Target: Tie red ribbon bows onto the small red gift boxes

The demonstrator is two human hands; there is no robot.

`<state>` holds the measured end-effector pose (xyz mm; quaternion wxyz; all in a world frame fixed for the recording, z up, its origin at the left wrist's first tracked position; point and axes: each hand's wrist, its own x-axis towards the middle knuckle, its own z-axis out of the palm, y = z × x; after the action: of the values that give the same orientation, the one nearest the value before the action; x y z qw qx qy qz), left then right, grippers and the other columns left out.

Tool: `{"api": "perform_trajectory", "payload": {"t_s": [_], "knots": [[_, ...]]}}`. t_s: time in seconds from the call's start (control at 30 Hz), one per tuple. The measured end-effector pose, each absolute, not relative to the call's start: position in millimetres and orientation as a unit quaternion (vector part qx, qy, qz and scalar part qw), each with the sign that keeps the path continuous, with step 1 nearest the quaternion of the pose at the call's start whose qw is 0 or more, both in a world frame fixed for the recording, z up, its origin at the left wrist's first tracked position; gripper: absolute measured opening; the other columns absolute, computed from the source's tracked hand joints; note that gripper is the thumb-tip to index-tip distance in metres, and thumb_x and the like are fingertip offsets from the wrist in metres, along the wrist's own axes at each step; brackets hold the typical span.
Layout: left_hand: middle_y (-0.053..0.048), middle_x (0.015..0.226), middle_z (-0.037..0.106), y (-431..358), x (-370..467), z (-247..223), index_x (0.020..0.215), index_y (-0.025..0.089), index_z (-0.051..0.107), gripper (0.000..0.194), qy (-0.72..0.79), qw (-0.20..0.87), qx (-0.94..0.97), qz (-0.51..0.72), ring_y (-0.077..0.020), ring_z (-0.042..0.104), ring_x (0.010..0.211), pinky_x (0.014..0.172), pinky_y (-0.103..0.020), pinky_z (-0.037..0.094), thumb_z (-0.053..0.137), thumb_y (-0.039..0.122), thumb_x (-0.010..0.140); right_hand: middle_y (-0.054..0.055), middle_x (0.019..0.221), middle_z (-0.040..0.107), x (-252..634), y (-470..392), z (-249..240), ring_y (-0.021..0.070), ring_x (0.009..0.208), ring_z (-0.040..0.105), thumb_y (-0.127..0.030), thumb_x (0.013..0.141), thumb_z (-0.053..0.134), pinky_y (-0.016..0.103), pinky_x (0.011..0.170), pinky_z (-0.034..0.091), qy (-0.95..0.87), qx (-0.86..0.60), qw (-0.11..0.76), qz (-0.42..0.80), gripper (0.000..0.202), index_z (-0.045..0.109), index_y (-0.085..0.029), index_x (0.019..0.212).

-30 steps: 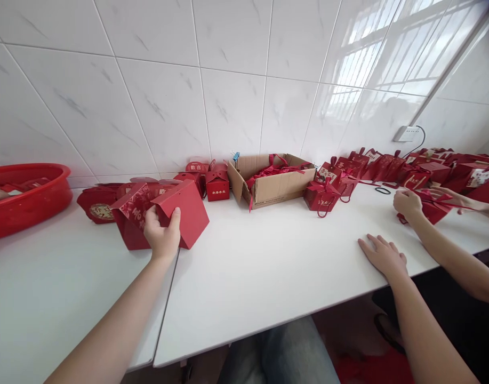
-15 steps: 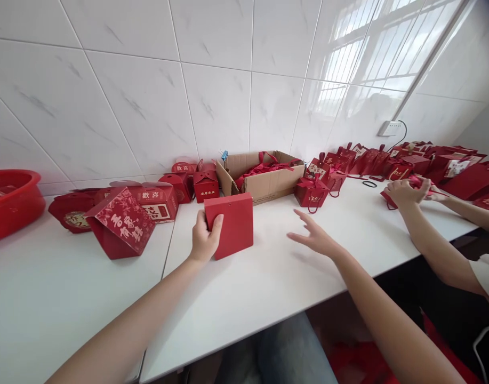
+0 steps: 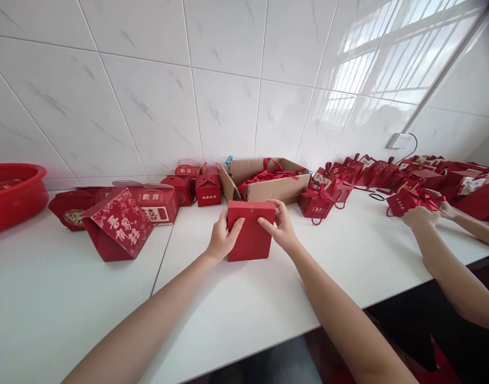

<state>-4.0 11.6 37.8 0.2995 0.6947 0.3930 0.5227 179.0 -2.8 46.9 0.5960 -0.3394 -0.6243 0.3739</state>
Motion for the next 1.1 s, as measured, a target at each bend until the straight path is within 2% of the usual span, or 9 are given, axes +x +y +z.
{"api": "perform_trajectory", "payload": {"t_s": [0.1,0.2,0.4,0.5,0.6,0.8,0.93,1.1], "knots": [[-0.008,0.101,0.063,8.7,-0.1,37.8,0.107,0.020,0.049,0.034,0.383,0.320,0.693,0.521,-0.0213,0.062,0.092,0.075,-0.030,0.050,0.050,0.047,0.088,0.003,0.095,0.063,177.1,-8.9,51.2,0.0212,0.088,0.062,-0.044,0.078,0.067,0.038,0.076,0.055,-0.596,-0.335,0.627,0.374,0.066,0.029,-0.033,0.131],[-0.007,0.098,0.063,8.3,2.1,36.3,0.106,0.019,0.048,0.033,0.382,0.316,0.686,0.533,-0.0206,0.062,0.089,0.075,-0.030,0.050,0.050,0.046,0.087,0.004,0.097,0.062,173.4,-11.2,53.8,0.0216,0.088,0.062,-0.044,0.080,0.064,0.039,0.077,0.055,-0.589,-0.333,0.640,0.365,0.062,0.031,-0.034,0.132],[-0.006,0.094,0.062,9.4,2.9,35.0,0.103,0.019,0.049,0.033,0.382,0.324,0.675,0.542,-0.0202,0.061,0.085,0.070,-0.030,0.050,0.052,0.047,0.086,0.004,0.099,0.060,170.1,-7.3,47.1,0.0197,0.086,0.061,-0.041,0.083,0.061,0.034,0.073,0.053,-0.599,-0.340,0.652,0.318,0.043,0.047,-0.032,0.123],[-0.005,0.093,0.061,9.4,2.6,35.2,0.103,0.019,0.049,0.033,0.382,0.328,0.673,0.542,-0.0192,0.060,0.083,0.068,-0.028,0.049,0.052,0.047,0.086,0.005,0.107,0.060,169.8,-6.2,46.2,0.0199,0.095,0.059,-0.039,0.084,0.060,0.033,0.079,0.051,-0.609,-0.365,0.653,0.265,0.032,0.055,-0.029,0.114],[-0.005,0.092,0.061,10.1,2.7,35.0,0.102,0.020,0.049,0.032,0.378,0.334,0.672,0.542,-0.0185,0.060,0.082,0.067,-0.028,0.050,0.053,0.047,0.086,0.003,0.103,0.062,169.7,-6.8,48.2,0.0189,0.093,0.059,-0.038,0.084,0.059,0.032,0.079,0.050,-0.612,-0.379,0.649,0.248,0.021,0.058,-0.027,0.102],[-0.004,0.089,0.060,12.7,5.0,33.6,0.099,0.020,0.049,0.031,0.368,0.336,0.669,0.551,-0.0179,0.060,0.081,0.066,-0.027,0.050,0.054,0.047,0.085,0.002,0.093,0.063,169.2,-8.0,52.1,0.0167,0.081,0.060,-0.042,0.081,0.062,0.028,0.066,0.050,-0.584,-0.380,0.652,0.300,0.022,0.056,-0.024,0.093],[-0.003,0.087,0.059,11.2,5.7,32.0,0.096,0.020,0.047,0.030,0.373,0.339,0.664,0.552,-0.0170,0.060,0.078,0.065,-0.026,0.050,0.054,0.048,0.086,0.005,0.112,0.060,169.0,-9.3,53.2,0.0184,0.093,0.059,-0.042,0.080,0.063,0.029,0.069,0.050,-0.581,-0.367,0.656,0.312,0.022,0.058,-0.022,0.087],[-0.002,0.088,0.058,10.0,4.7,31.2,0.094,0.021,0.047,0.027,0.365,0.330,0.672,0.554,-0.0163,0.059,0.079,0.068,-0.026,0.049,0.052,0.047,0.087,0.000,0.082,0.064,168.8,-9.3,51.4,0.0159,0.072,0.059,-0.045,0.077,0.066,0.028,0.061,0.049,-0.539,-0.357,0.651,0.397,0.025,0.055,-0.023,0.080]]}}
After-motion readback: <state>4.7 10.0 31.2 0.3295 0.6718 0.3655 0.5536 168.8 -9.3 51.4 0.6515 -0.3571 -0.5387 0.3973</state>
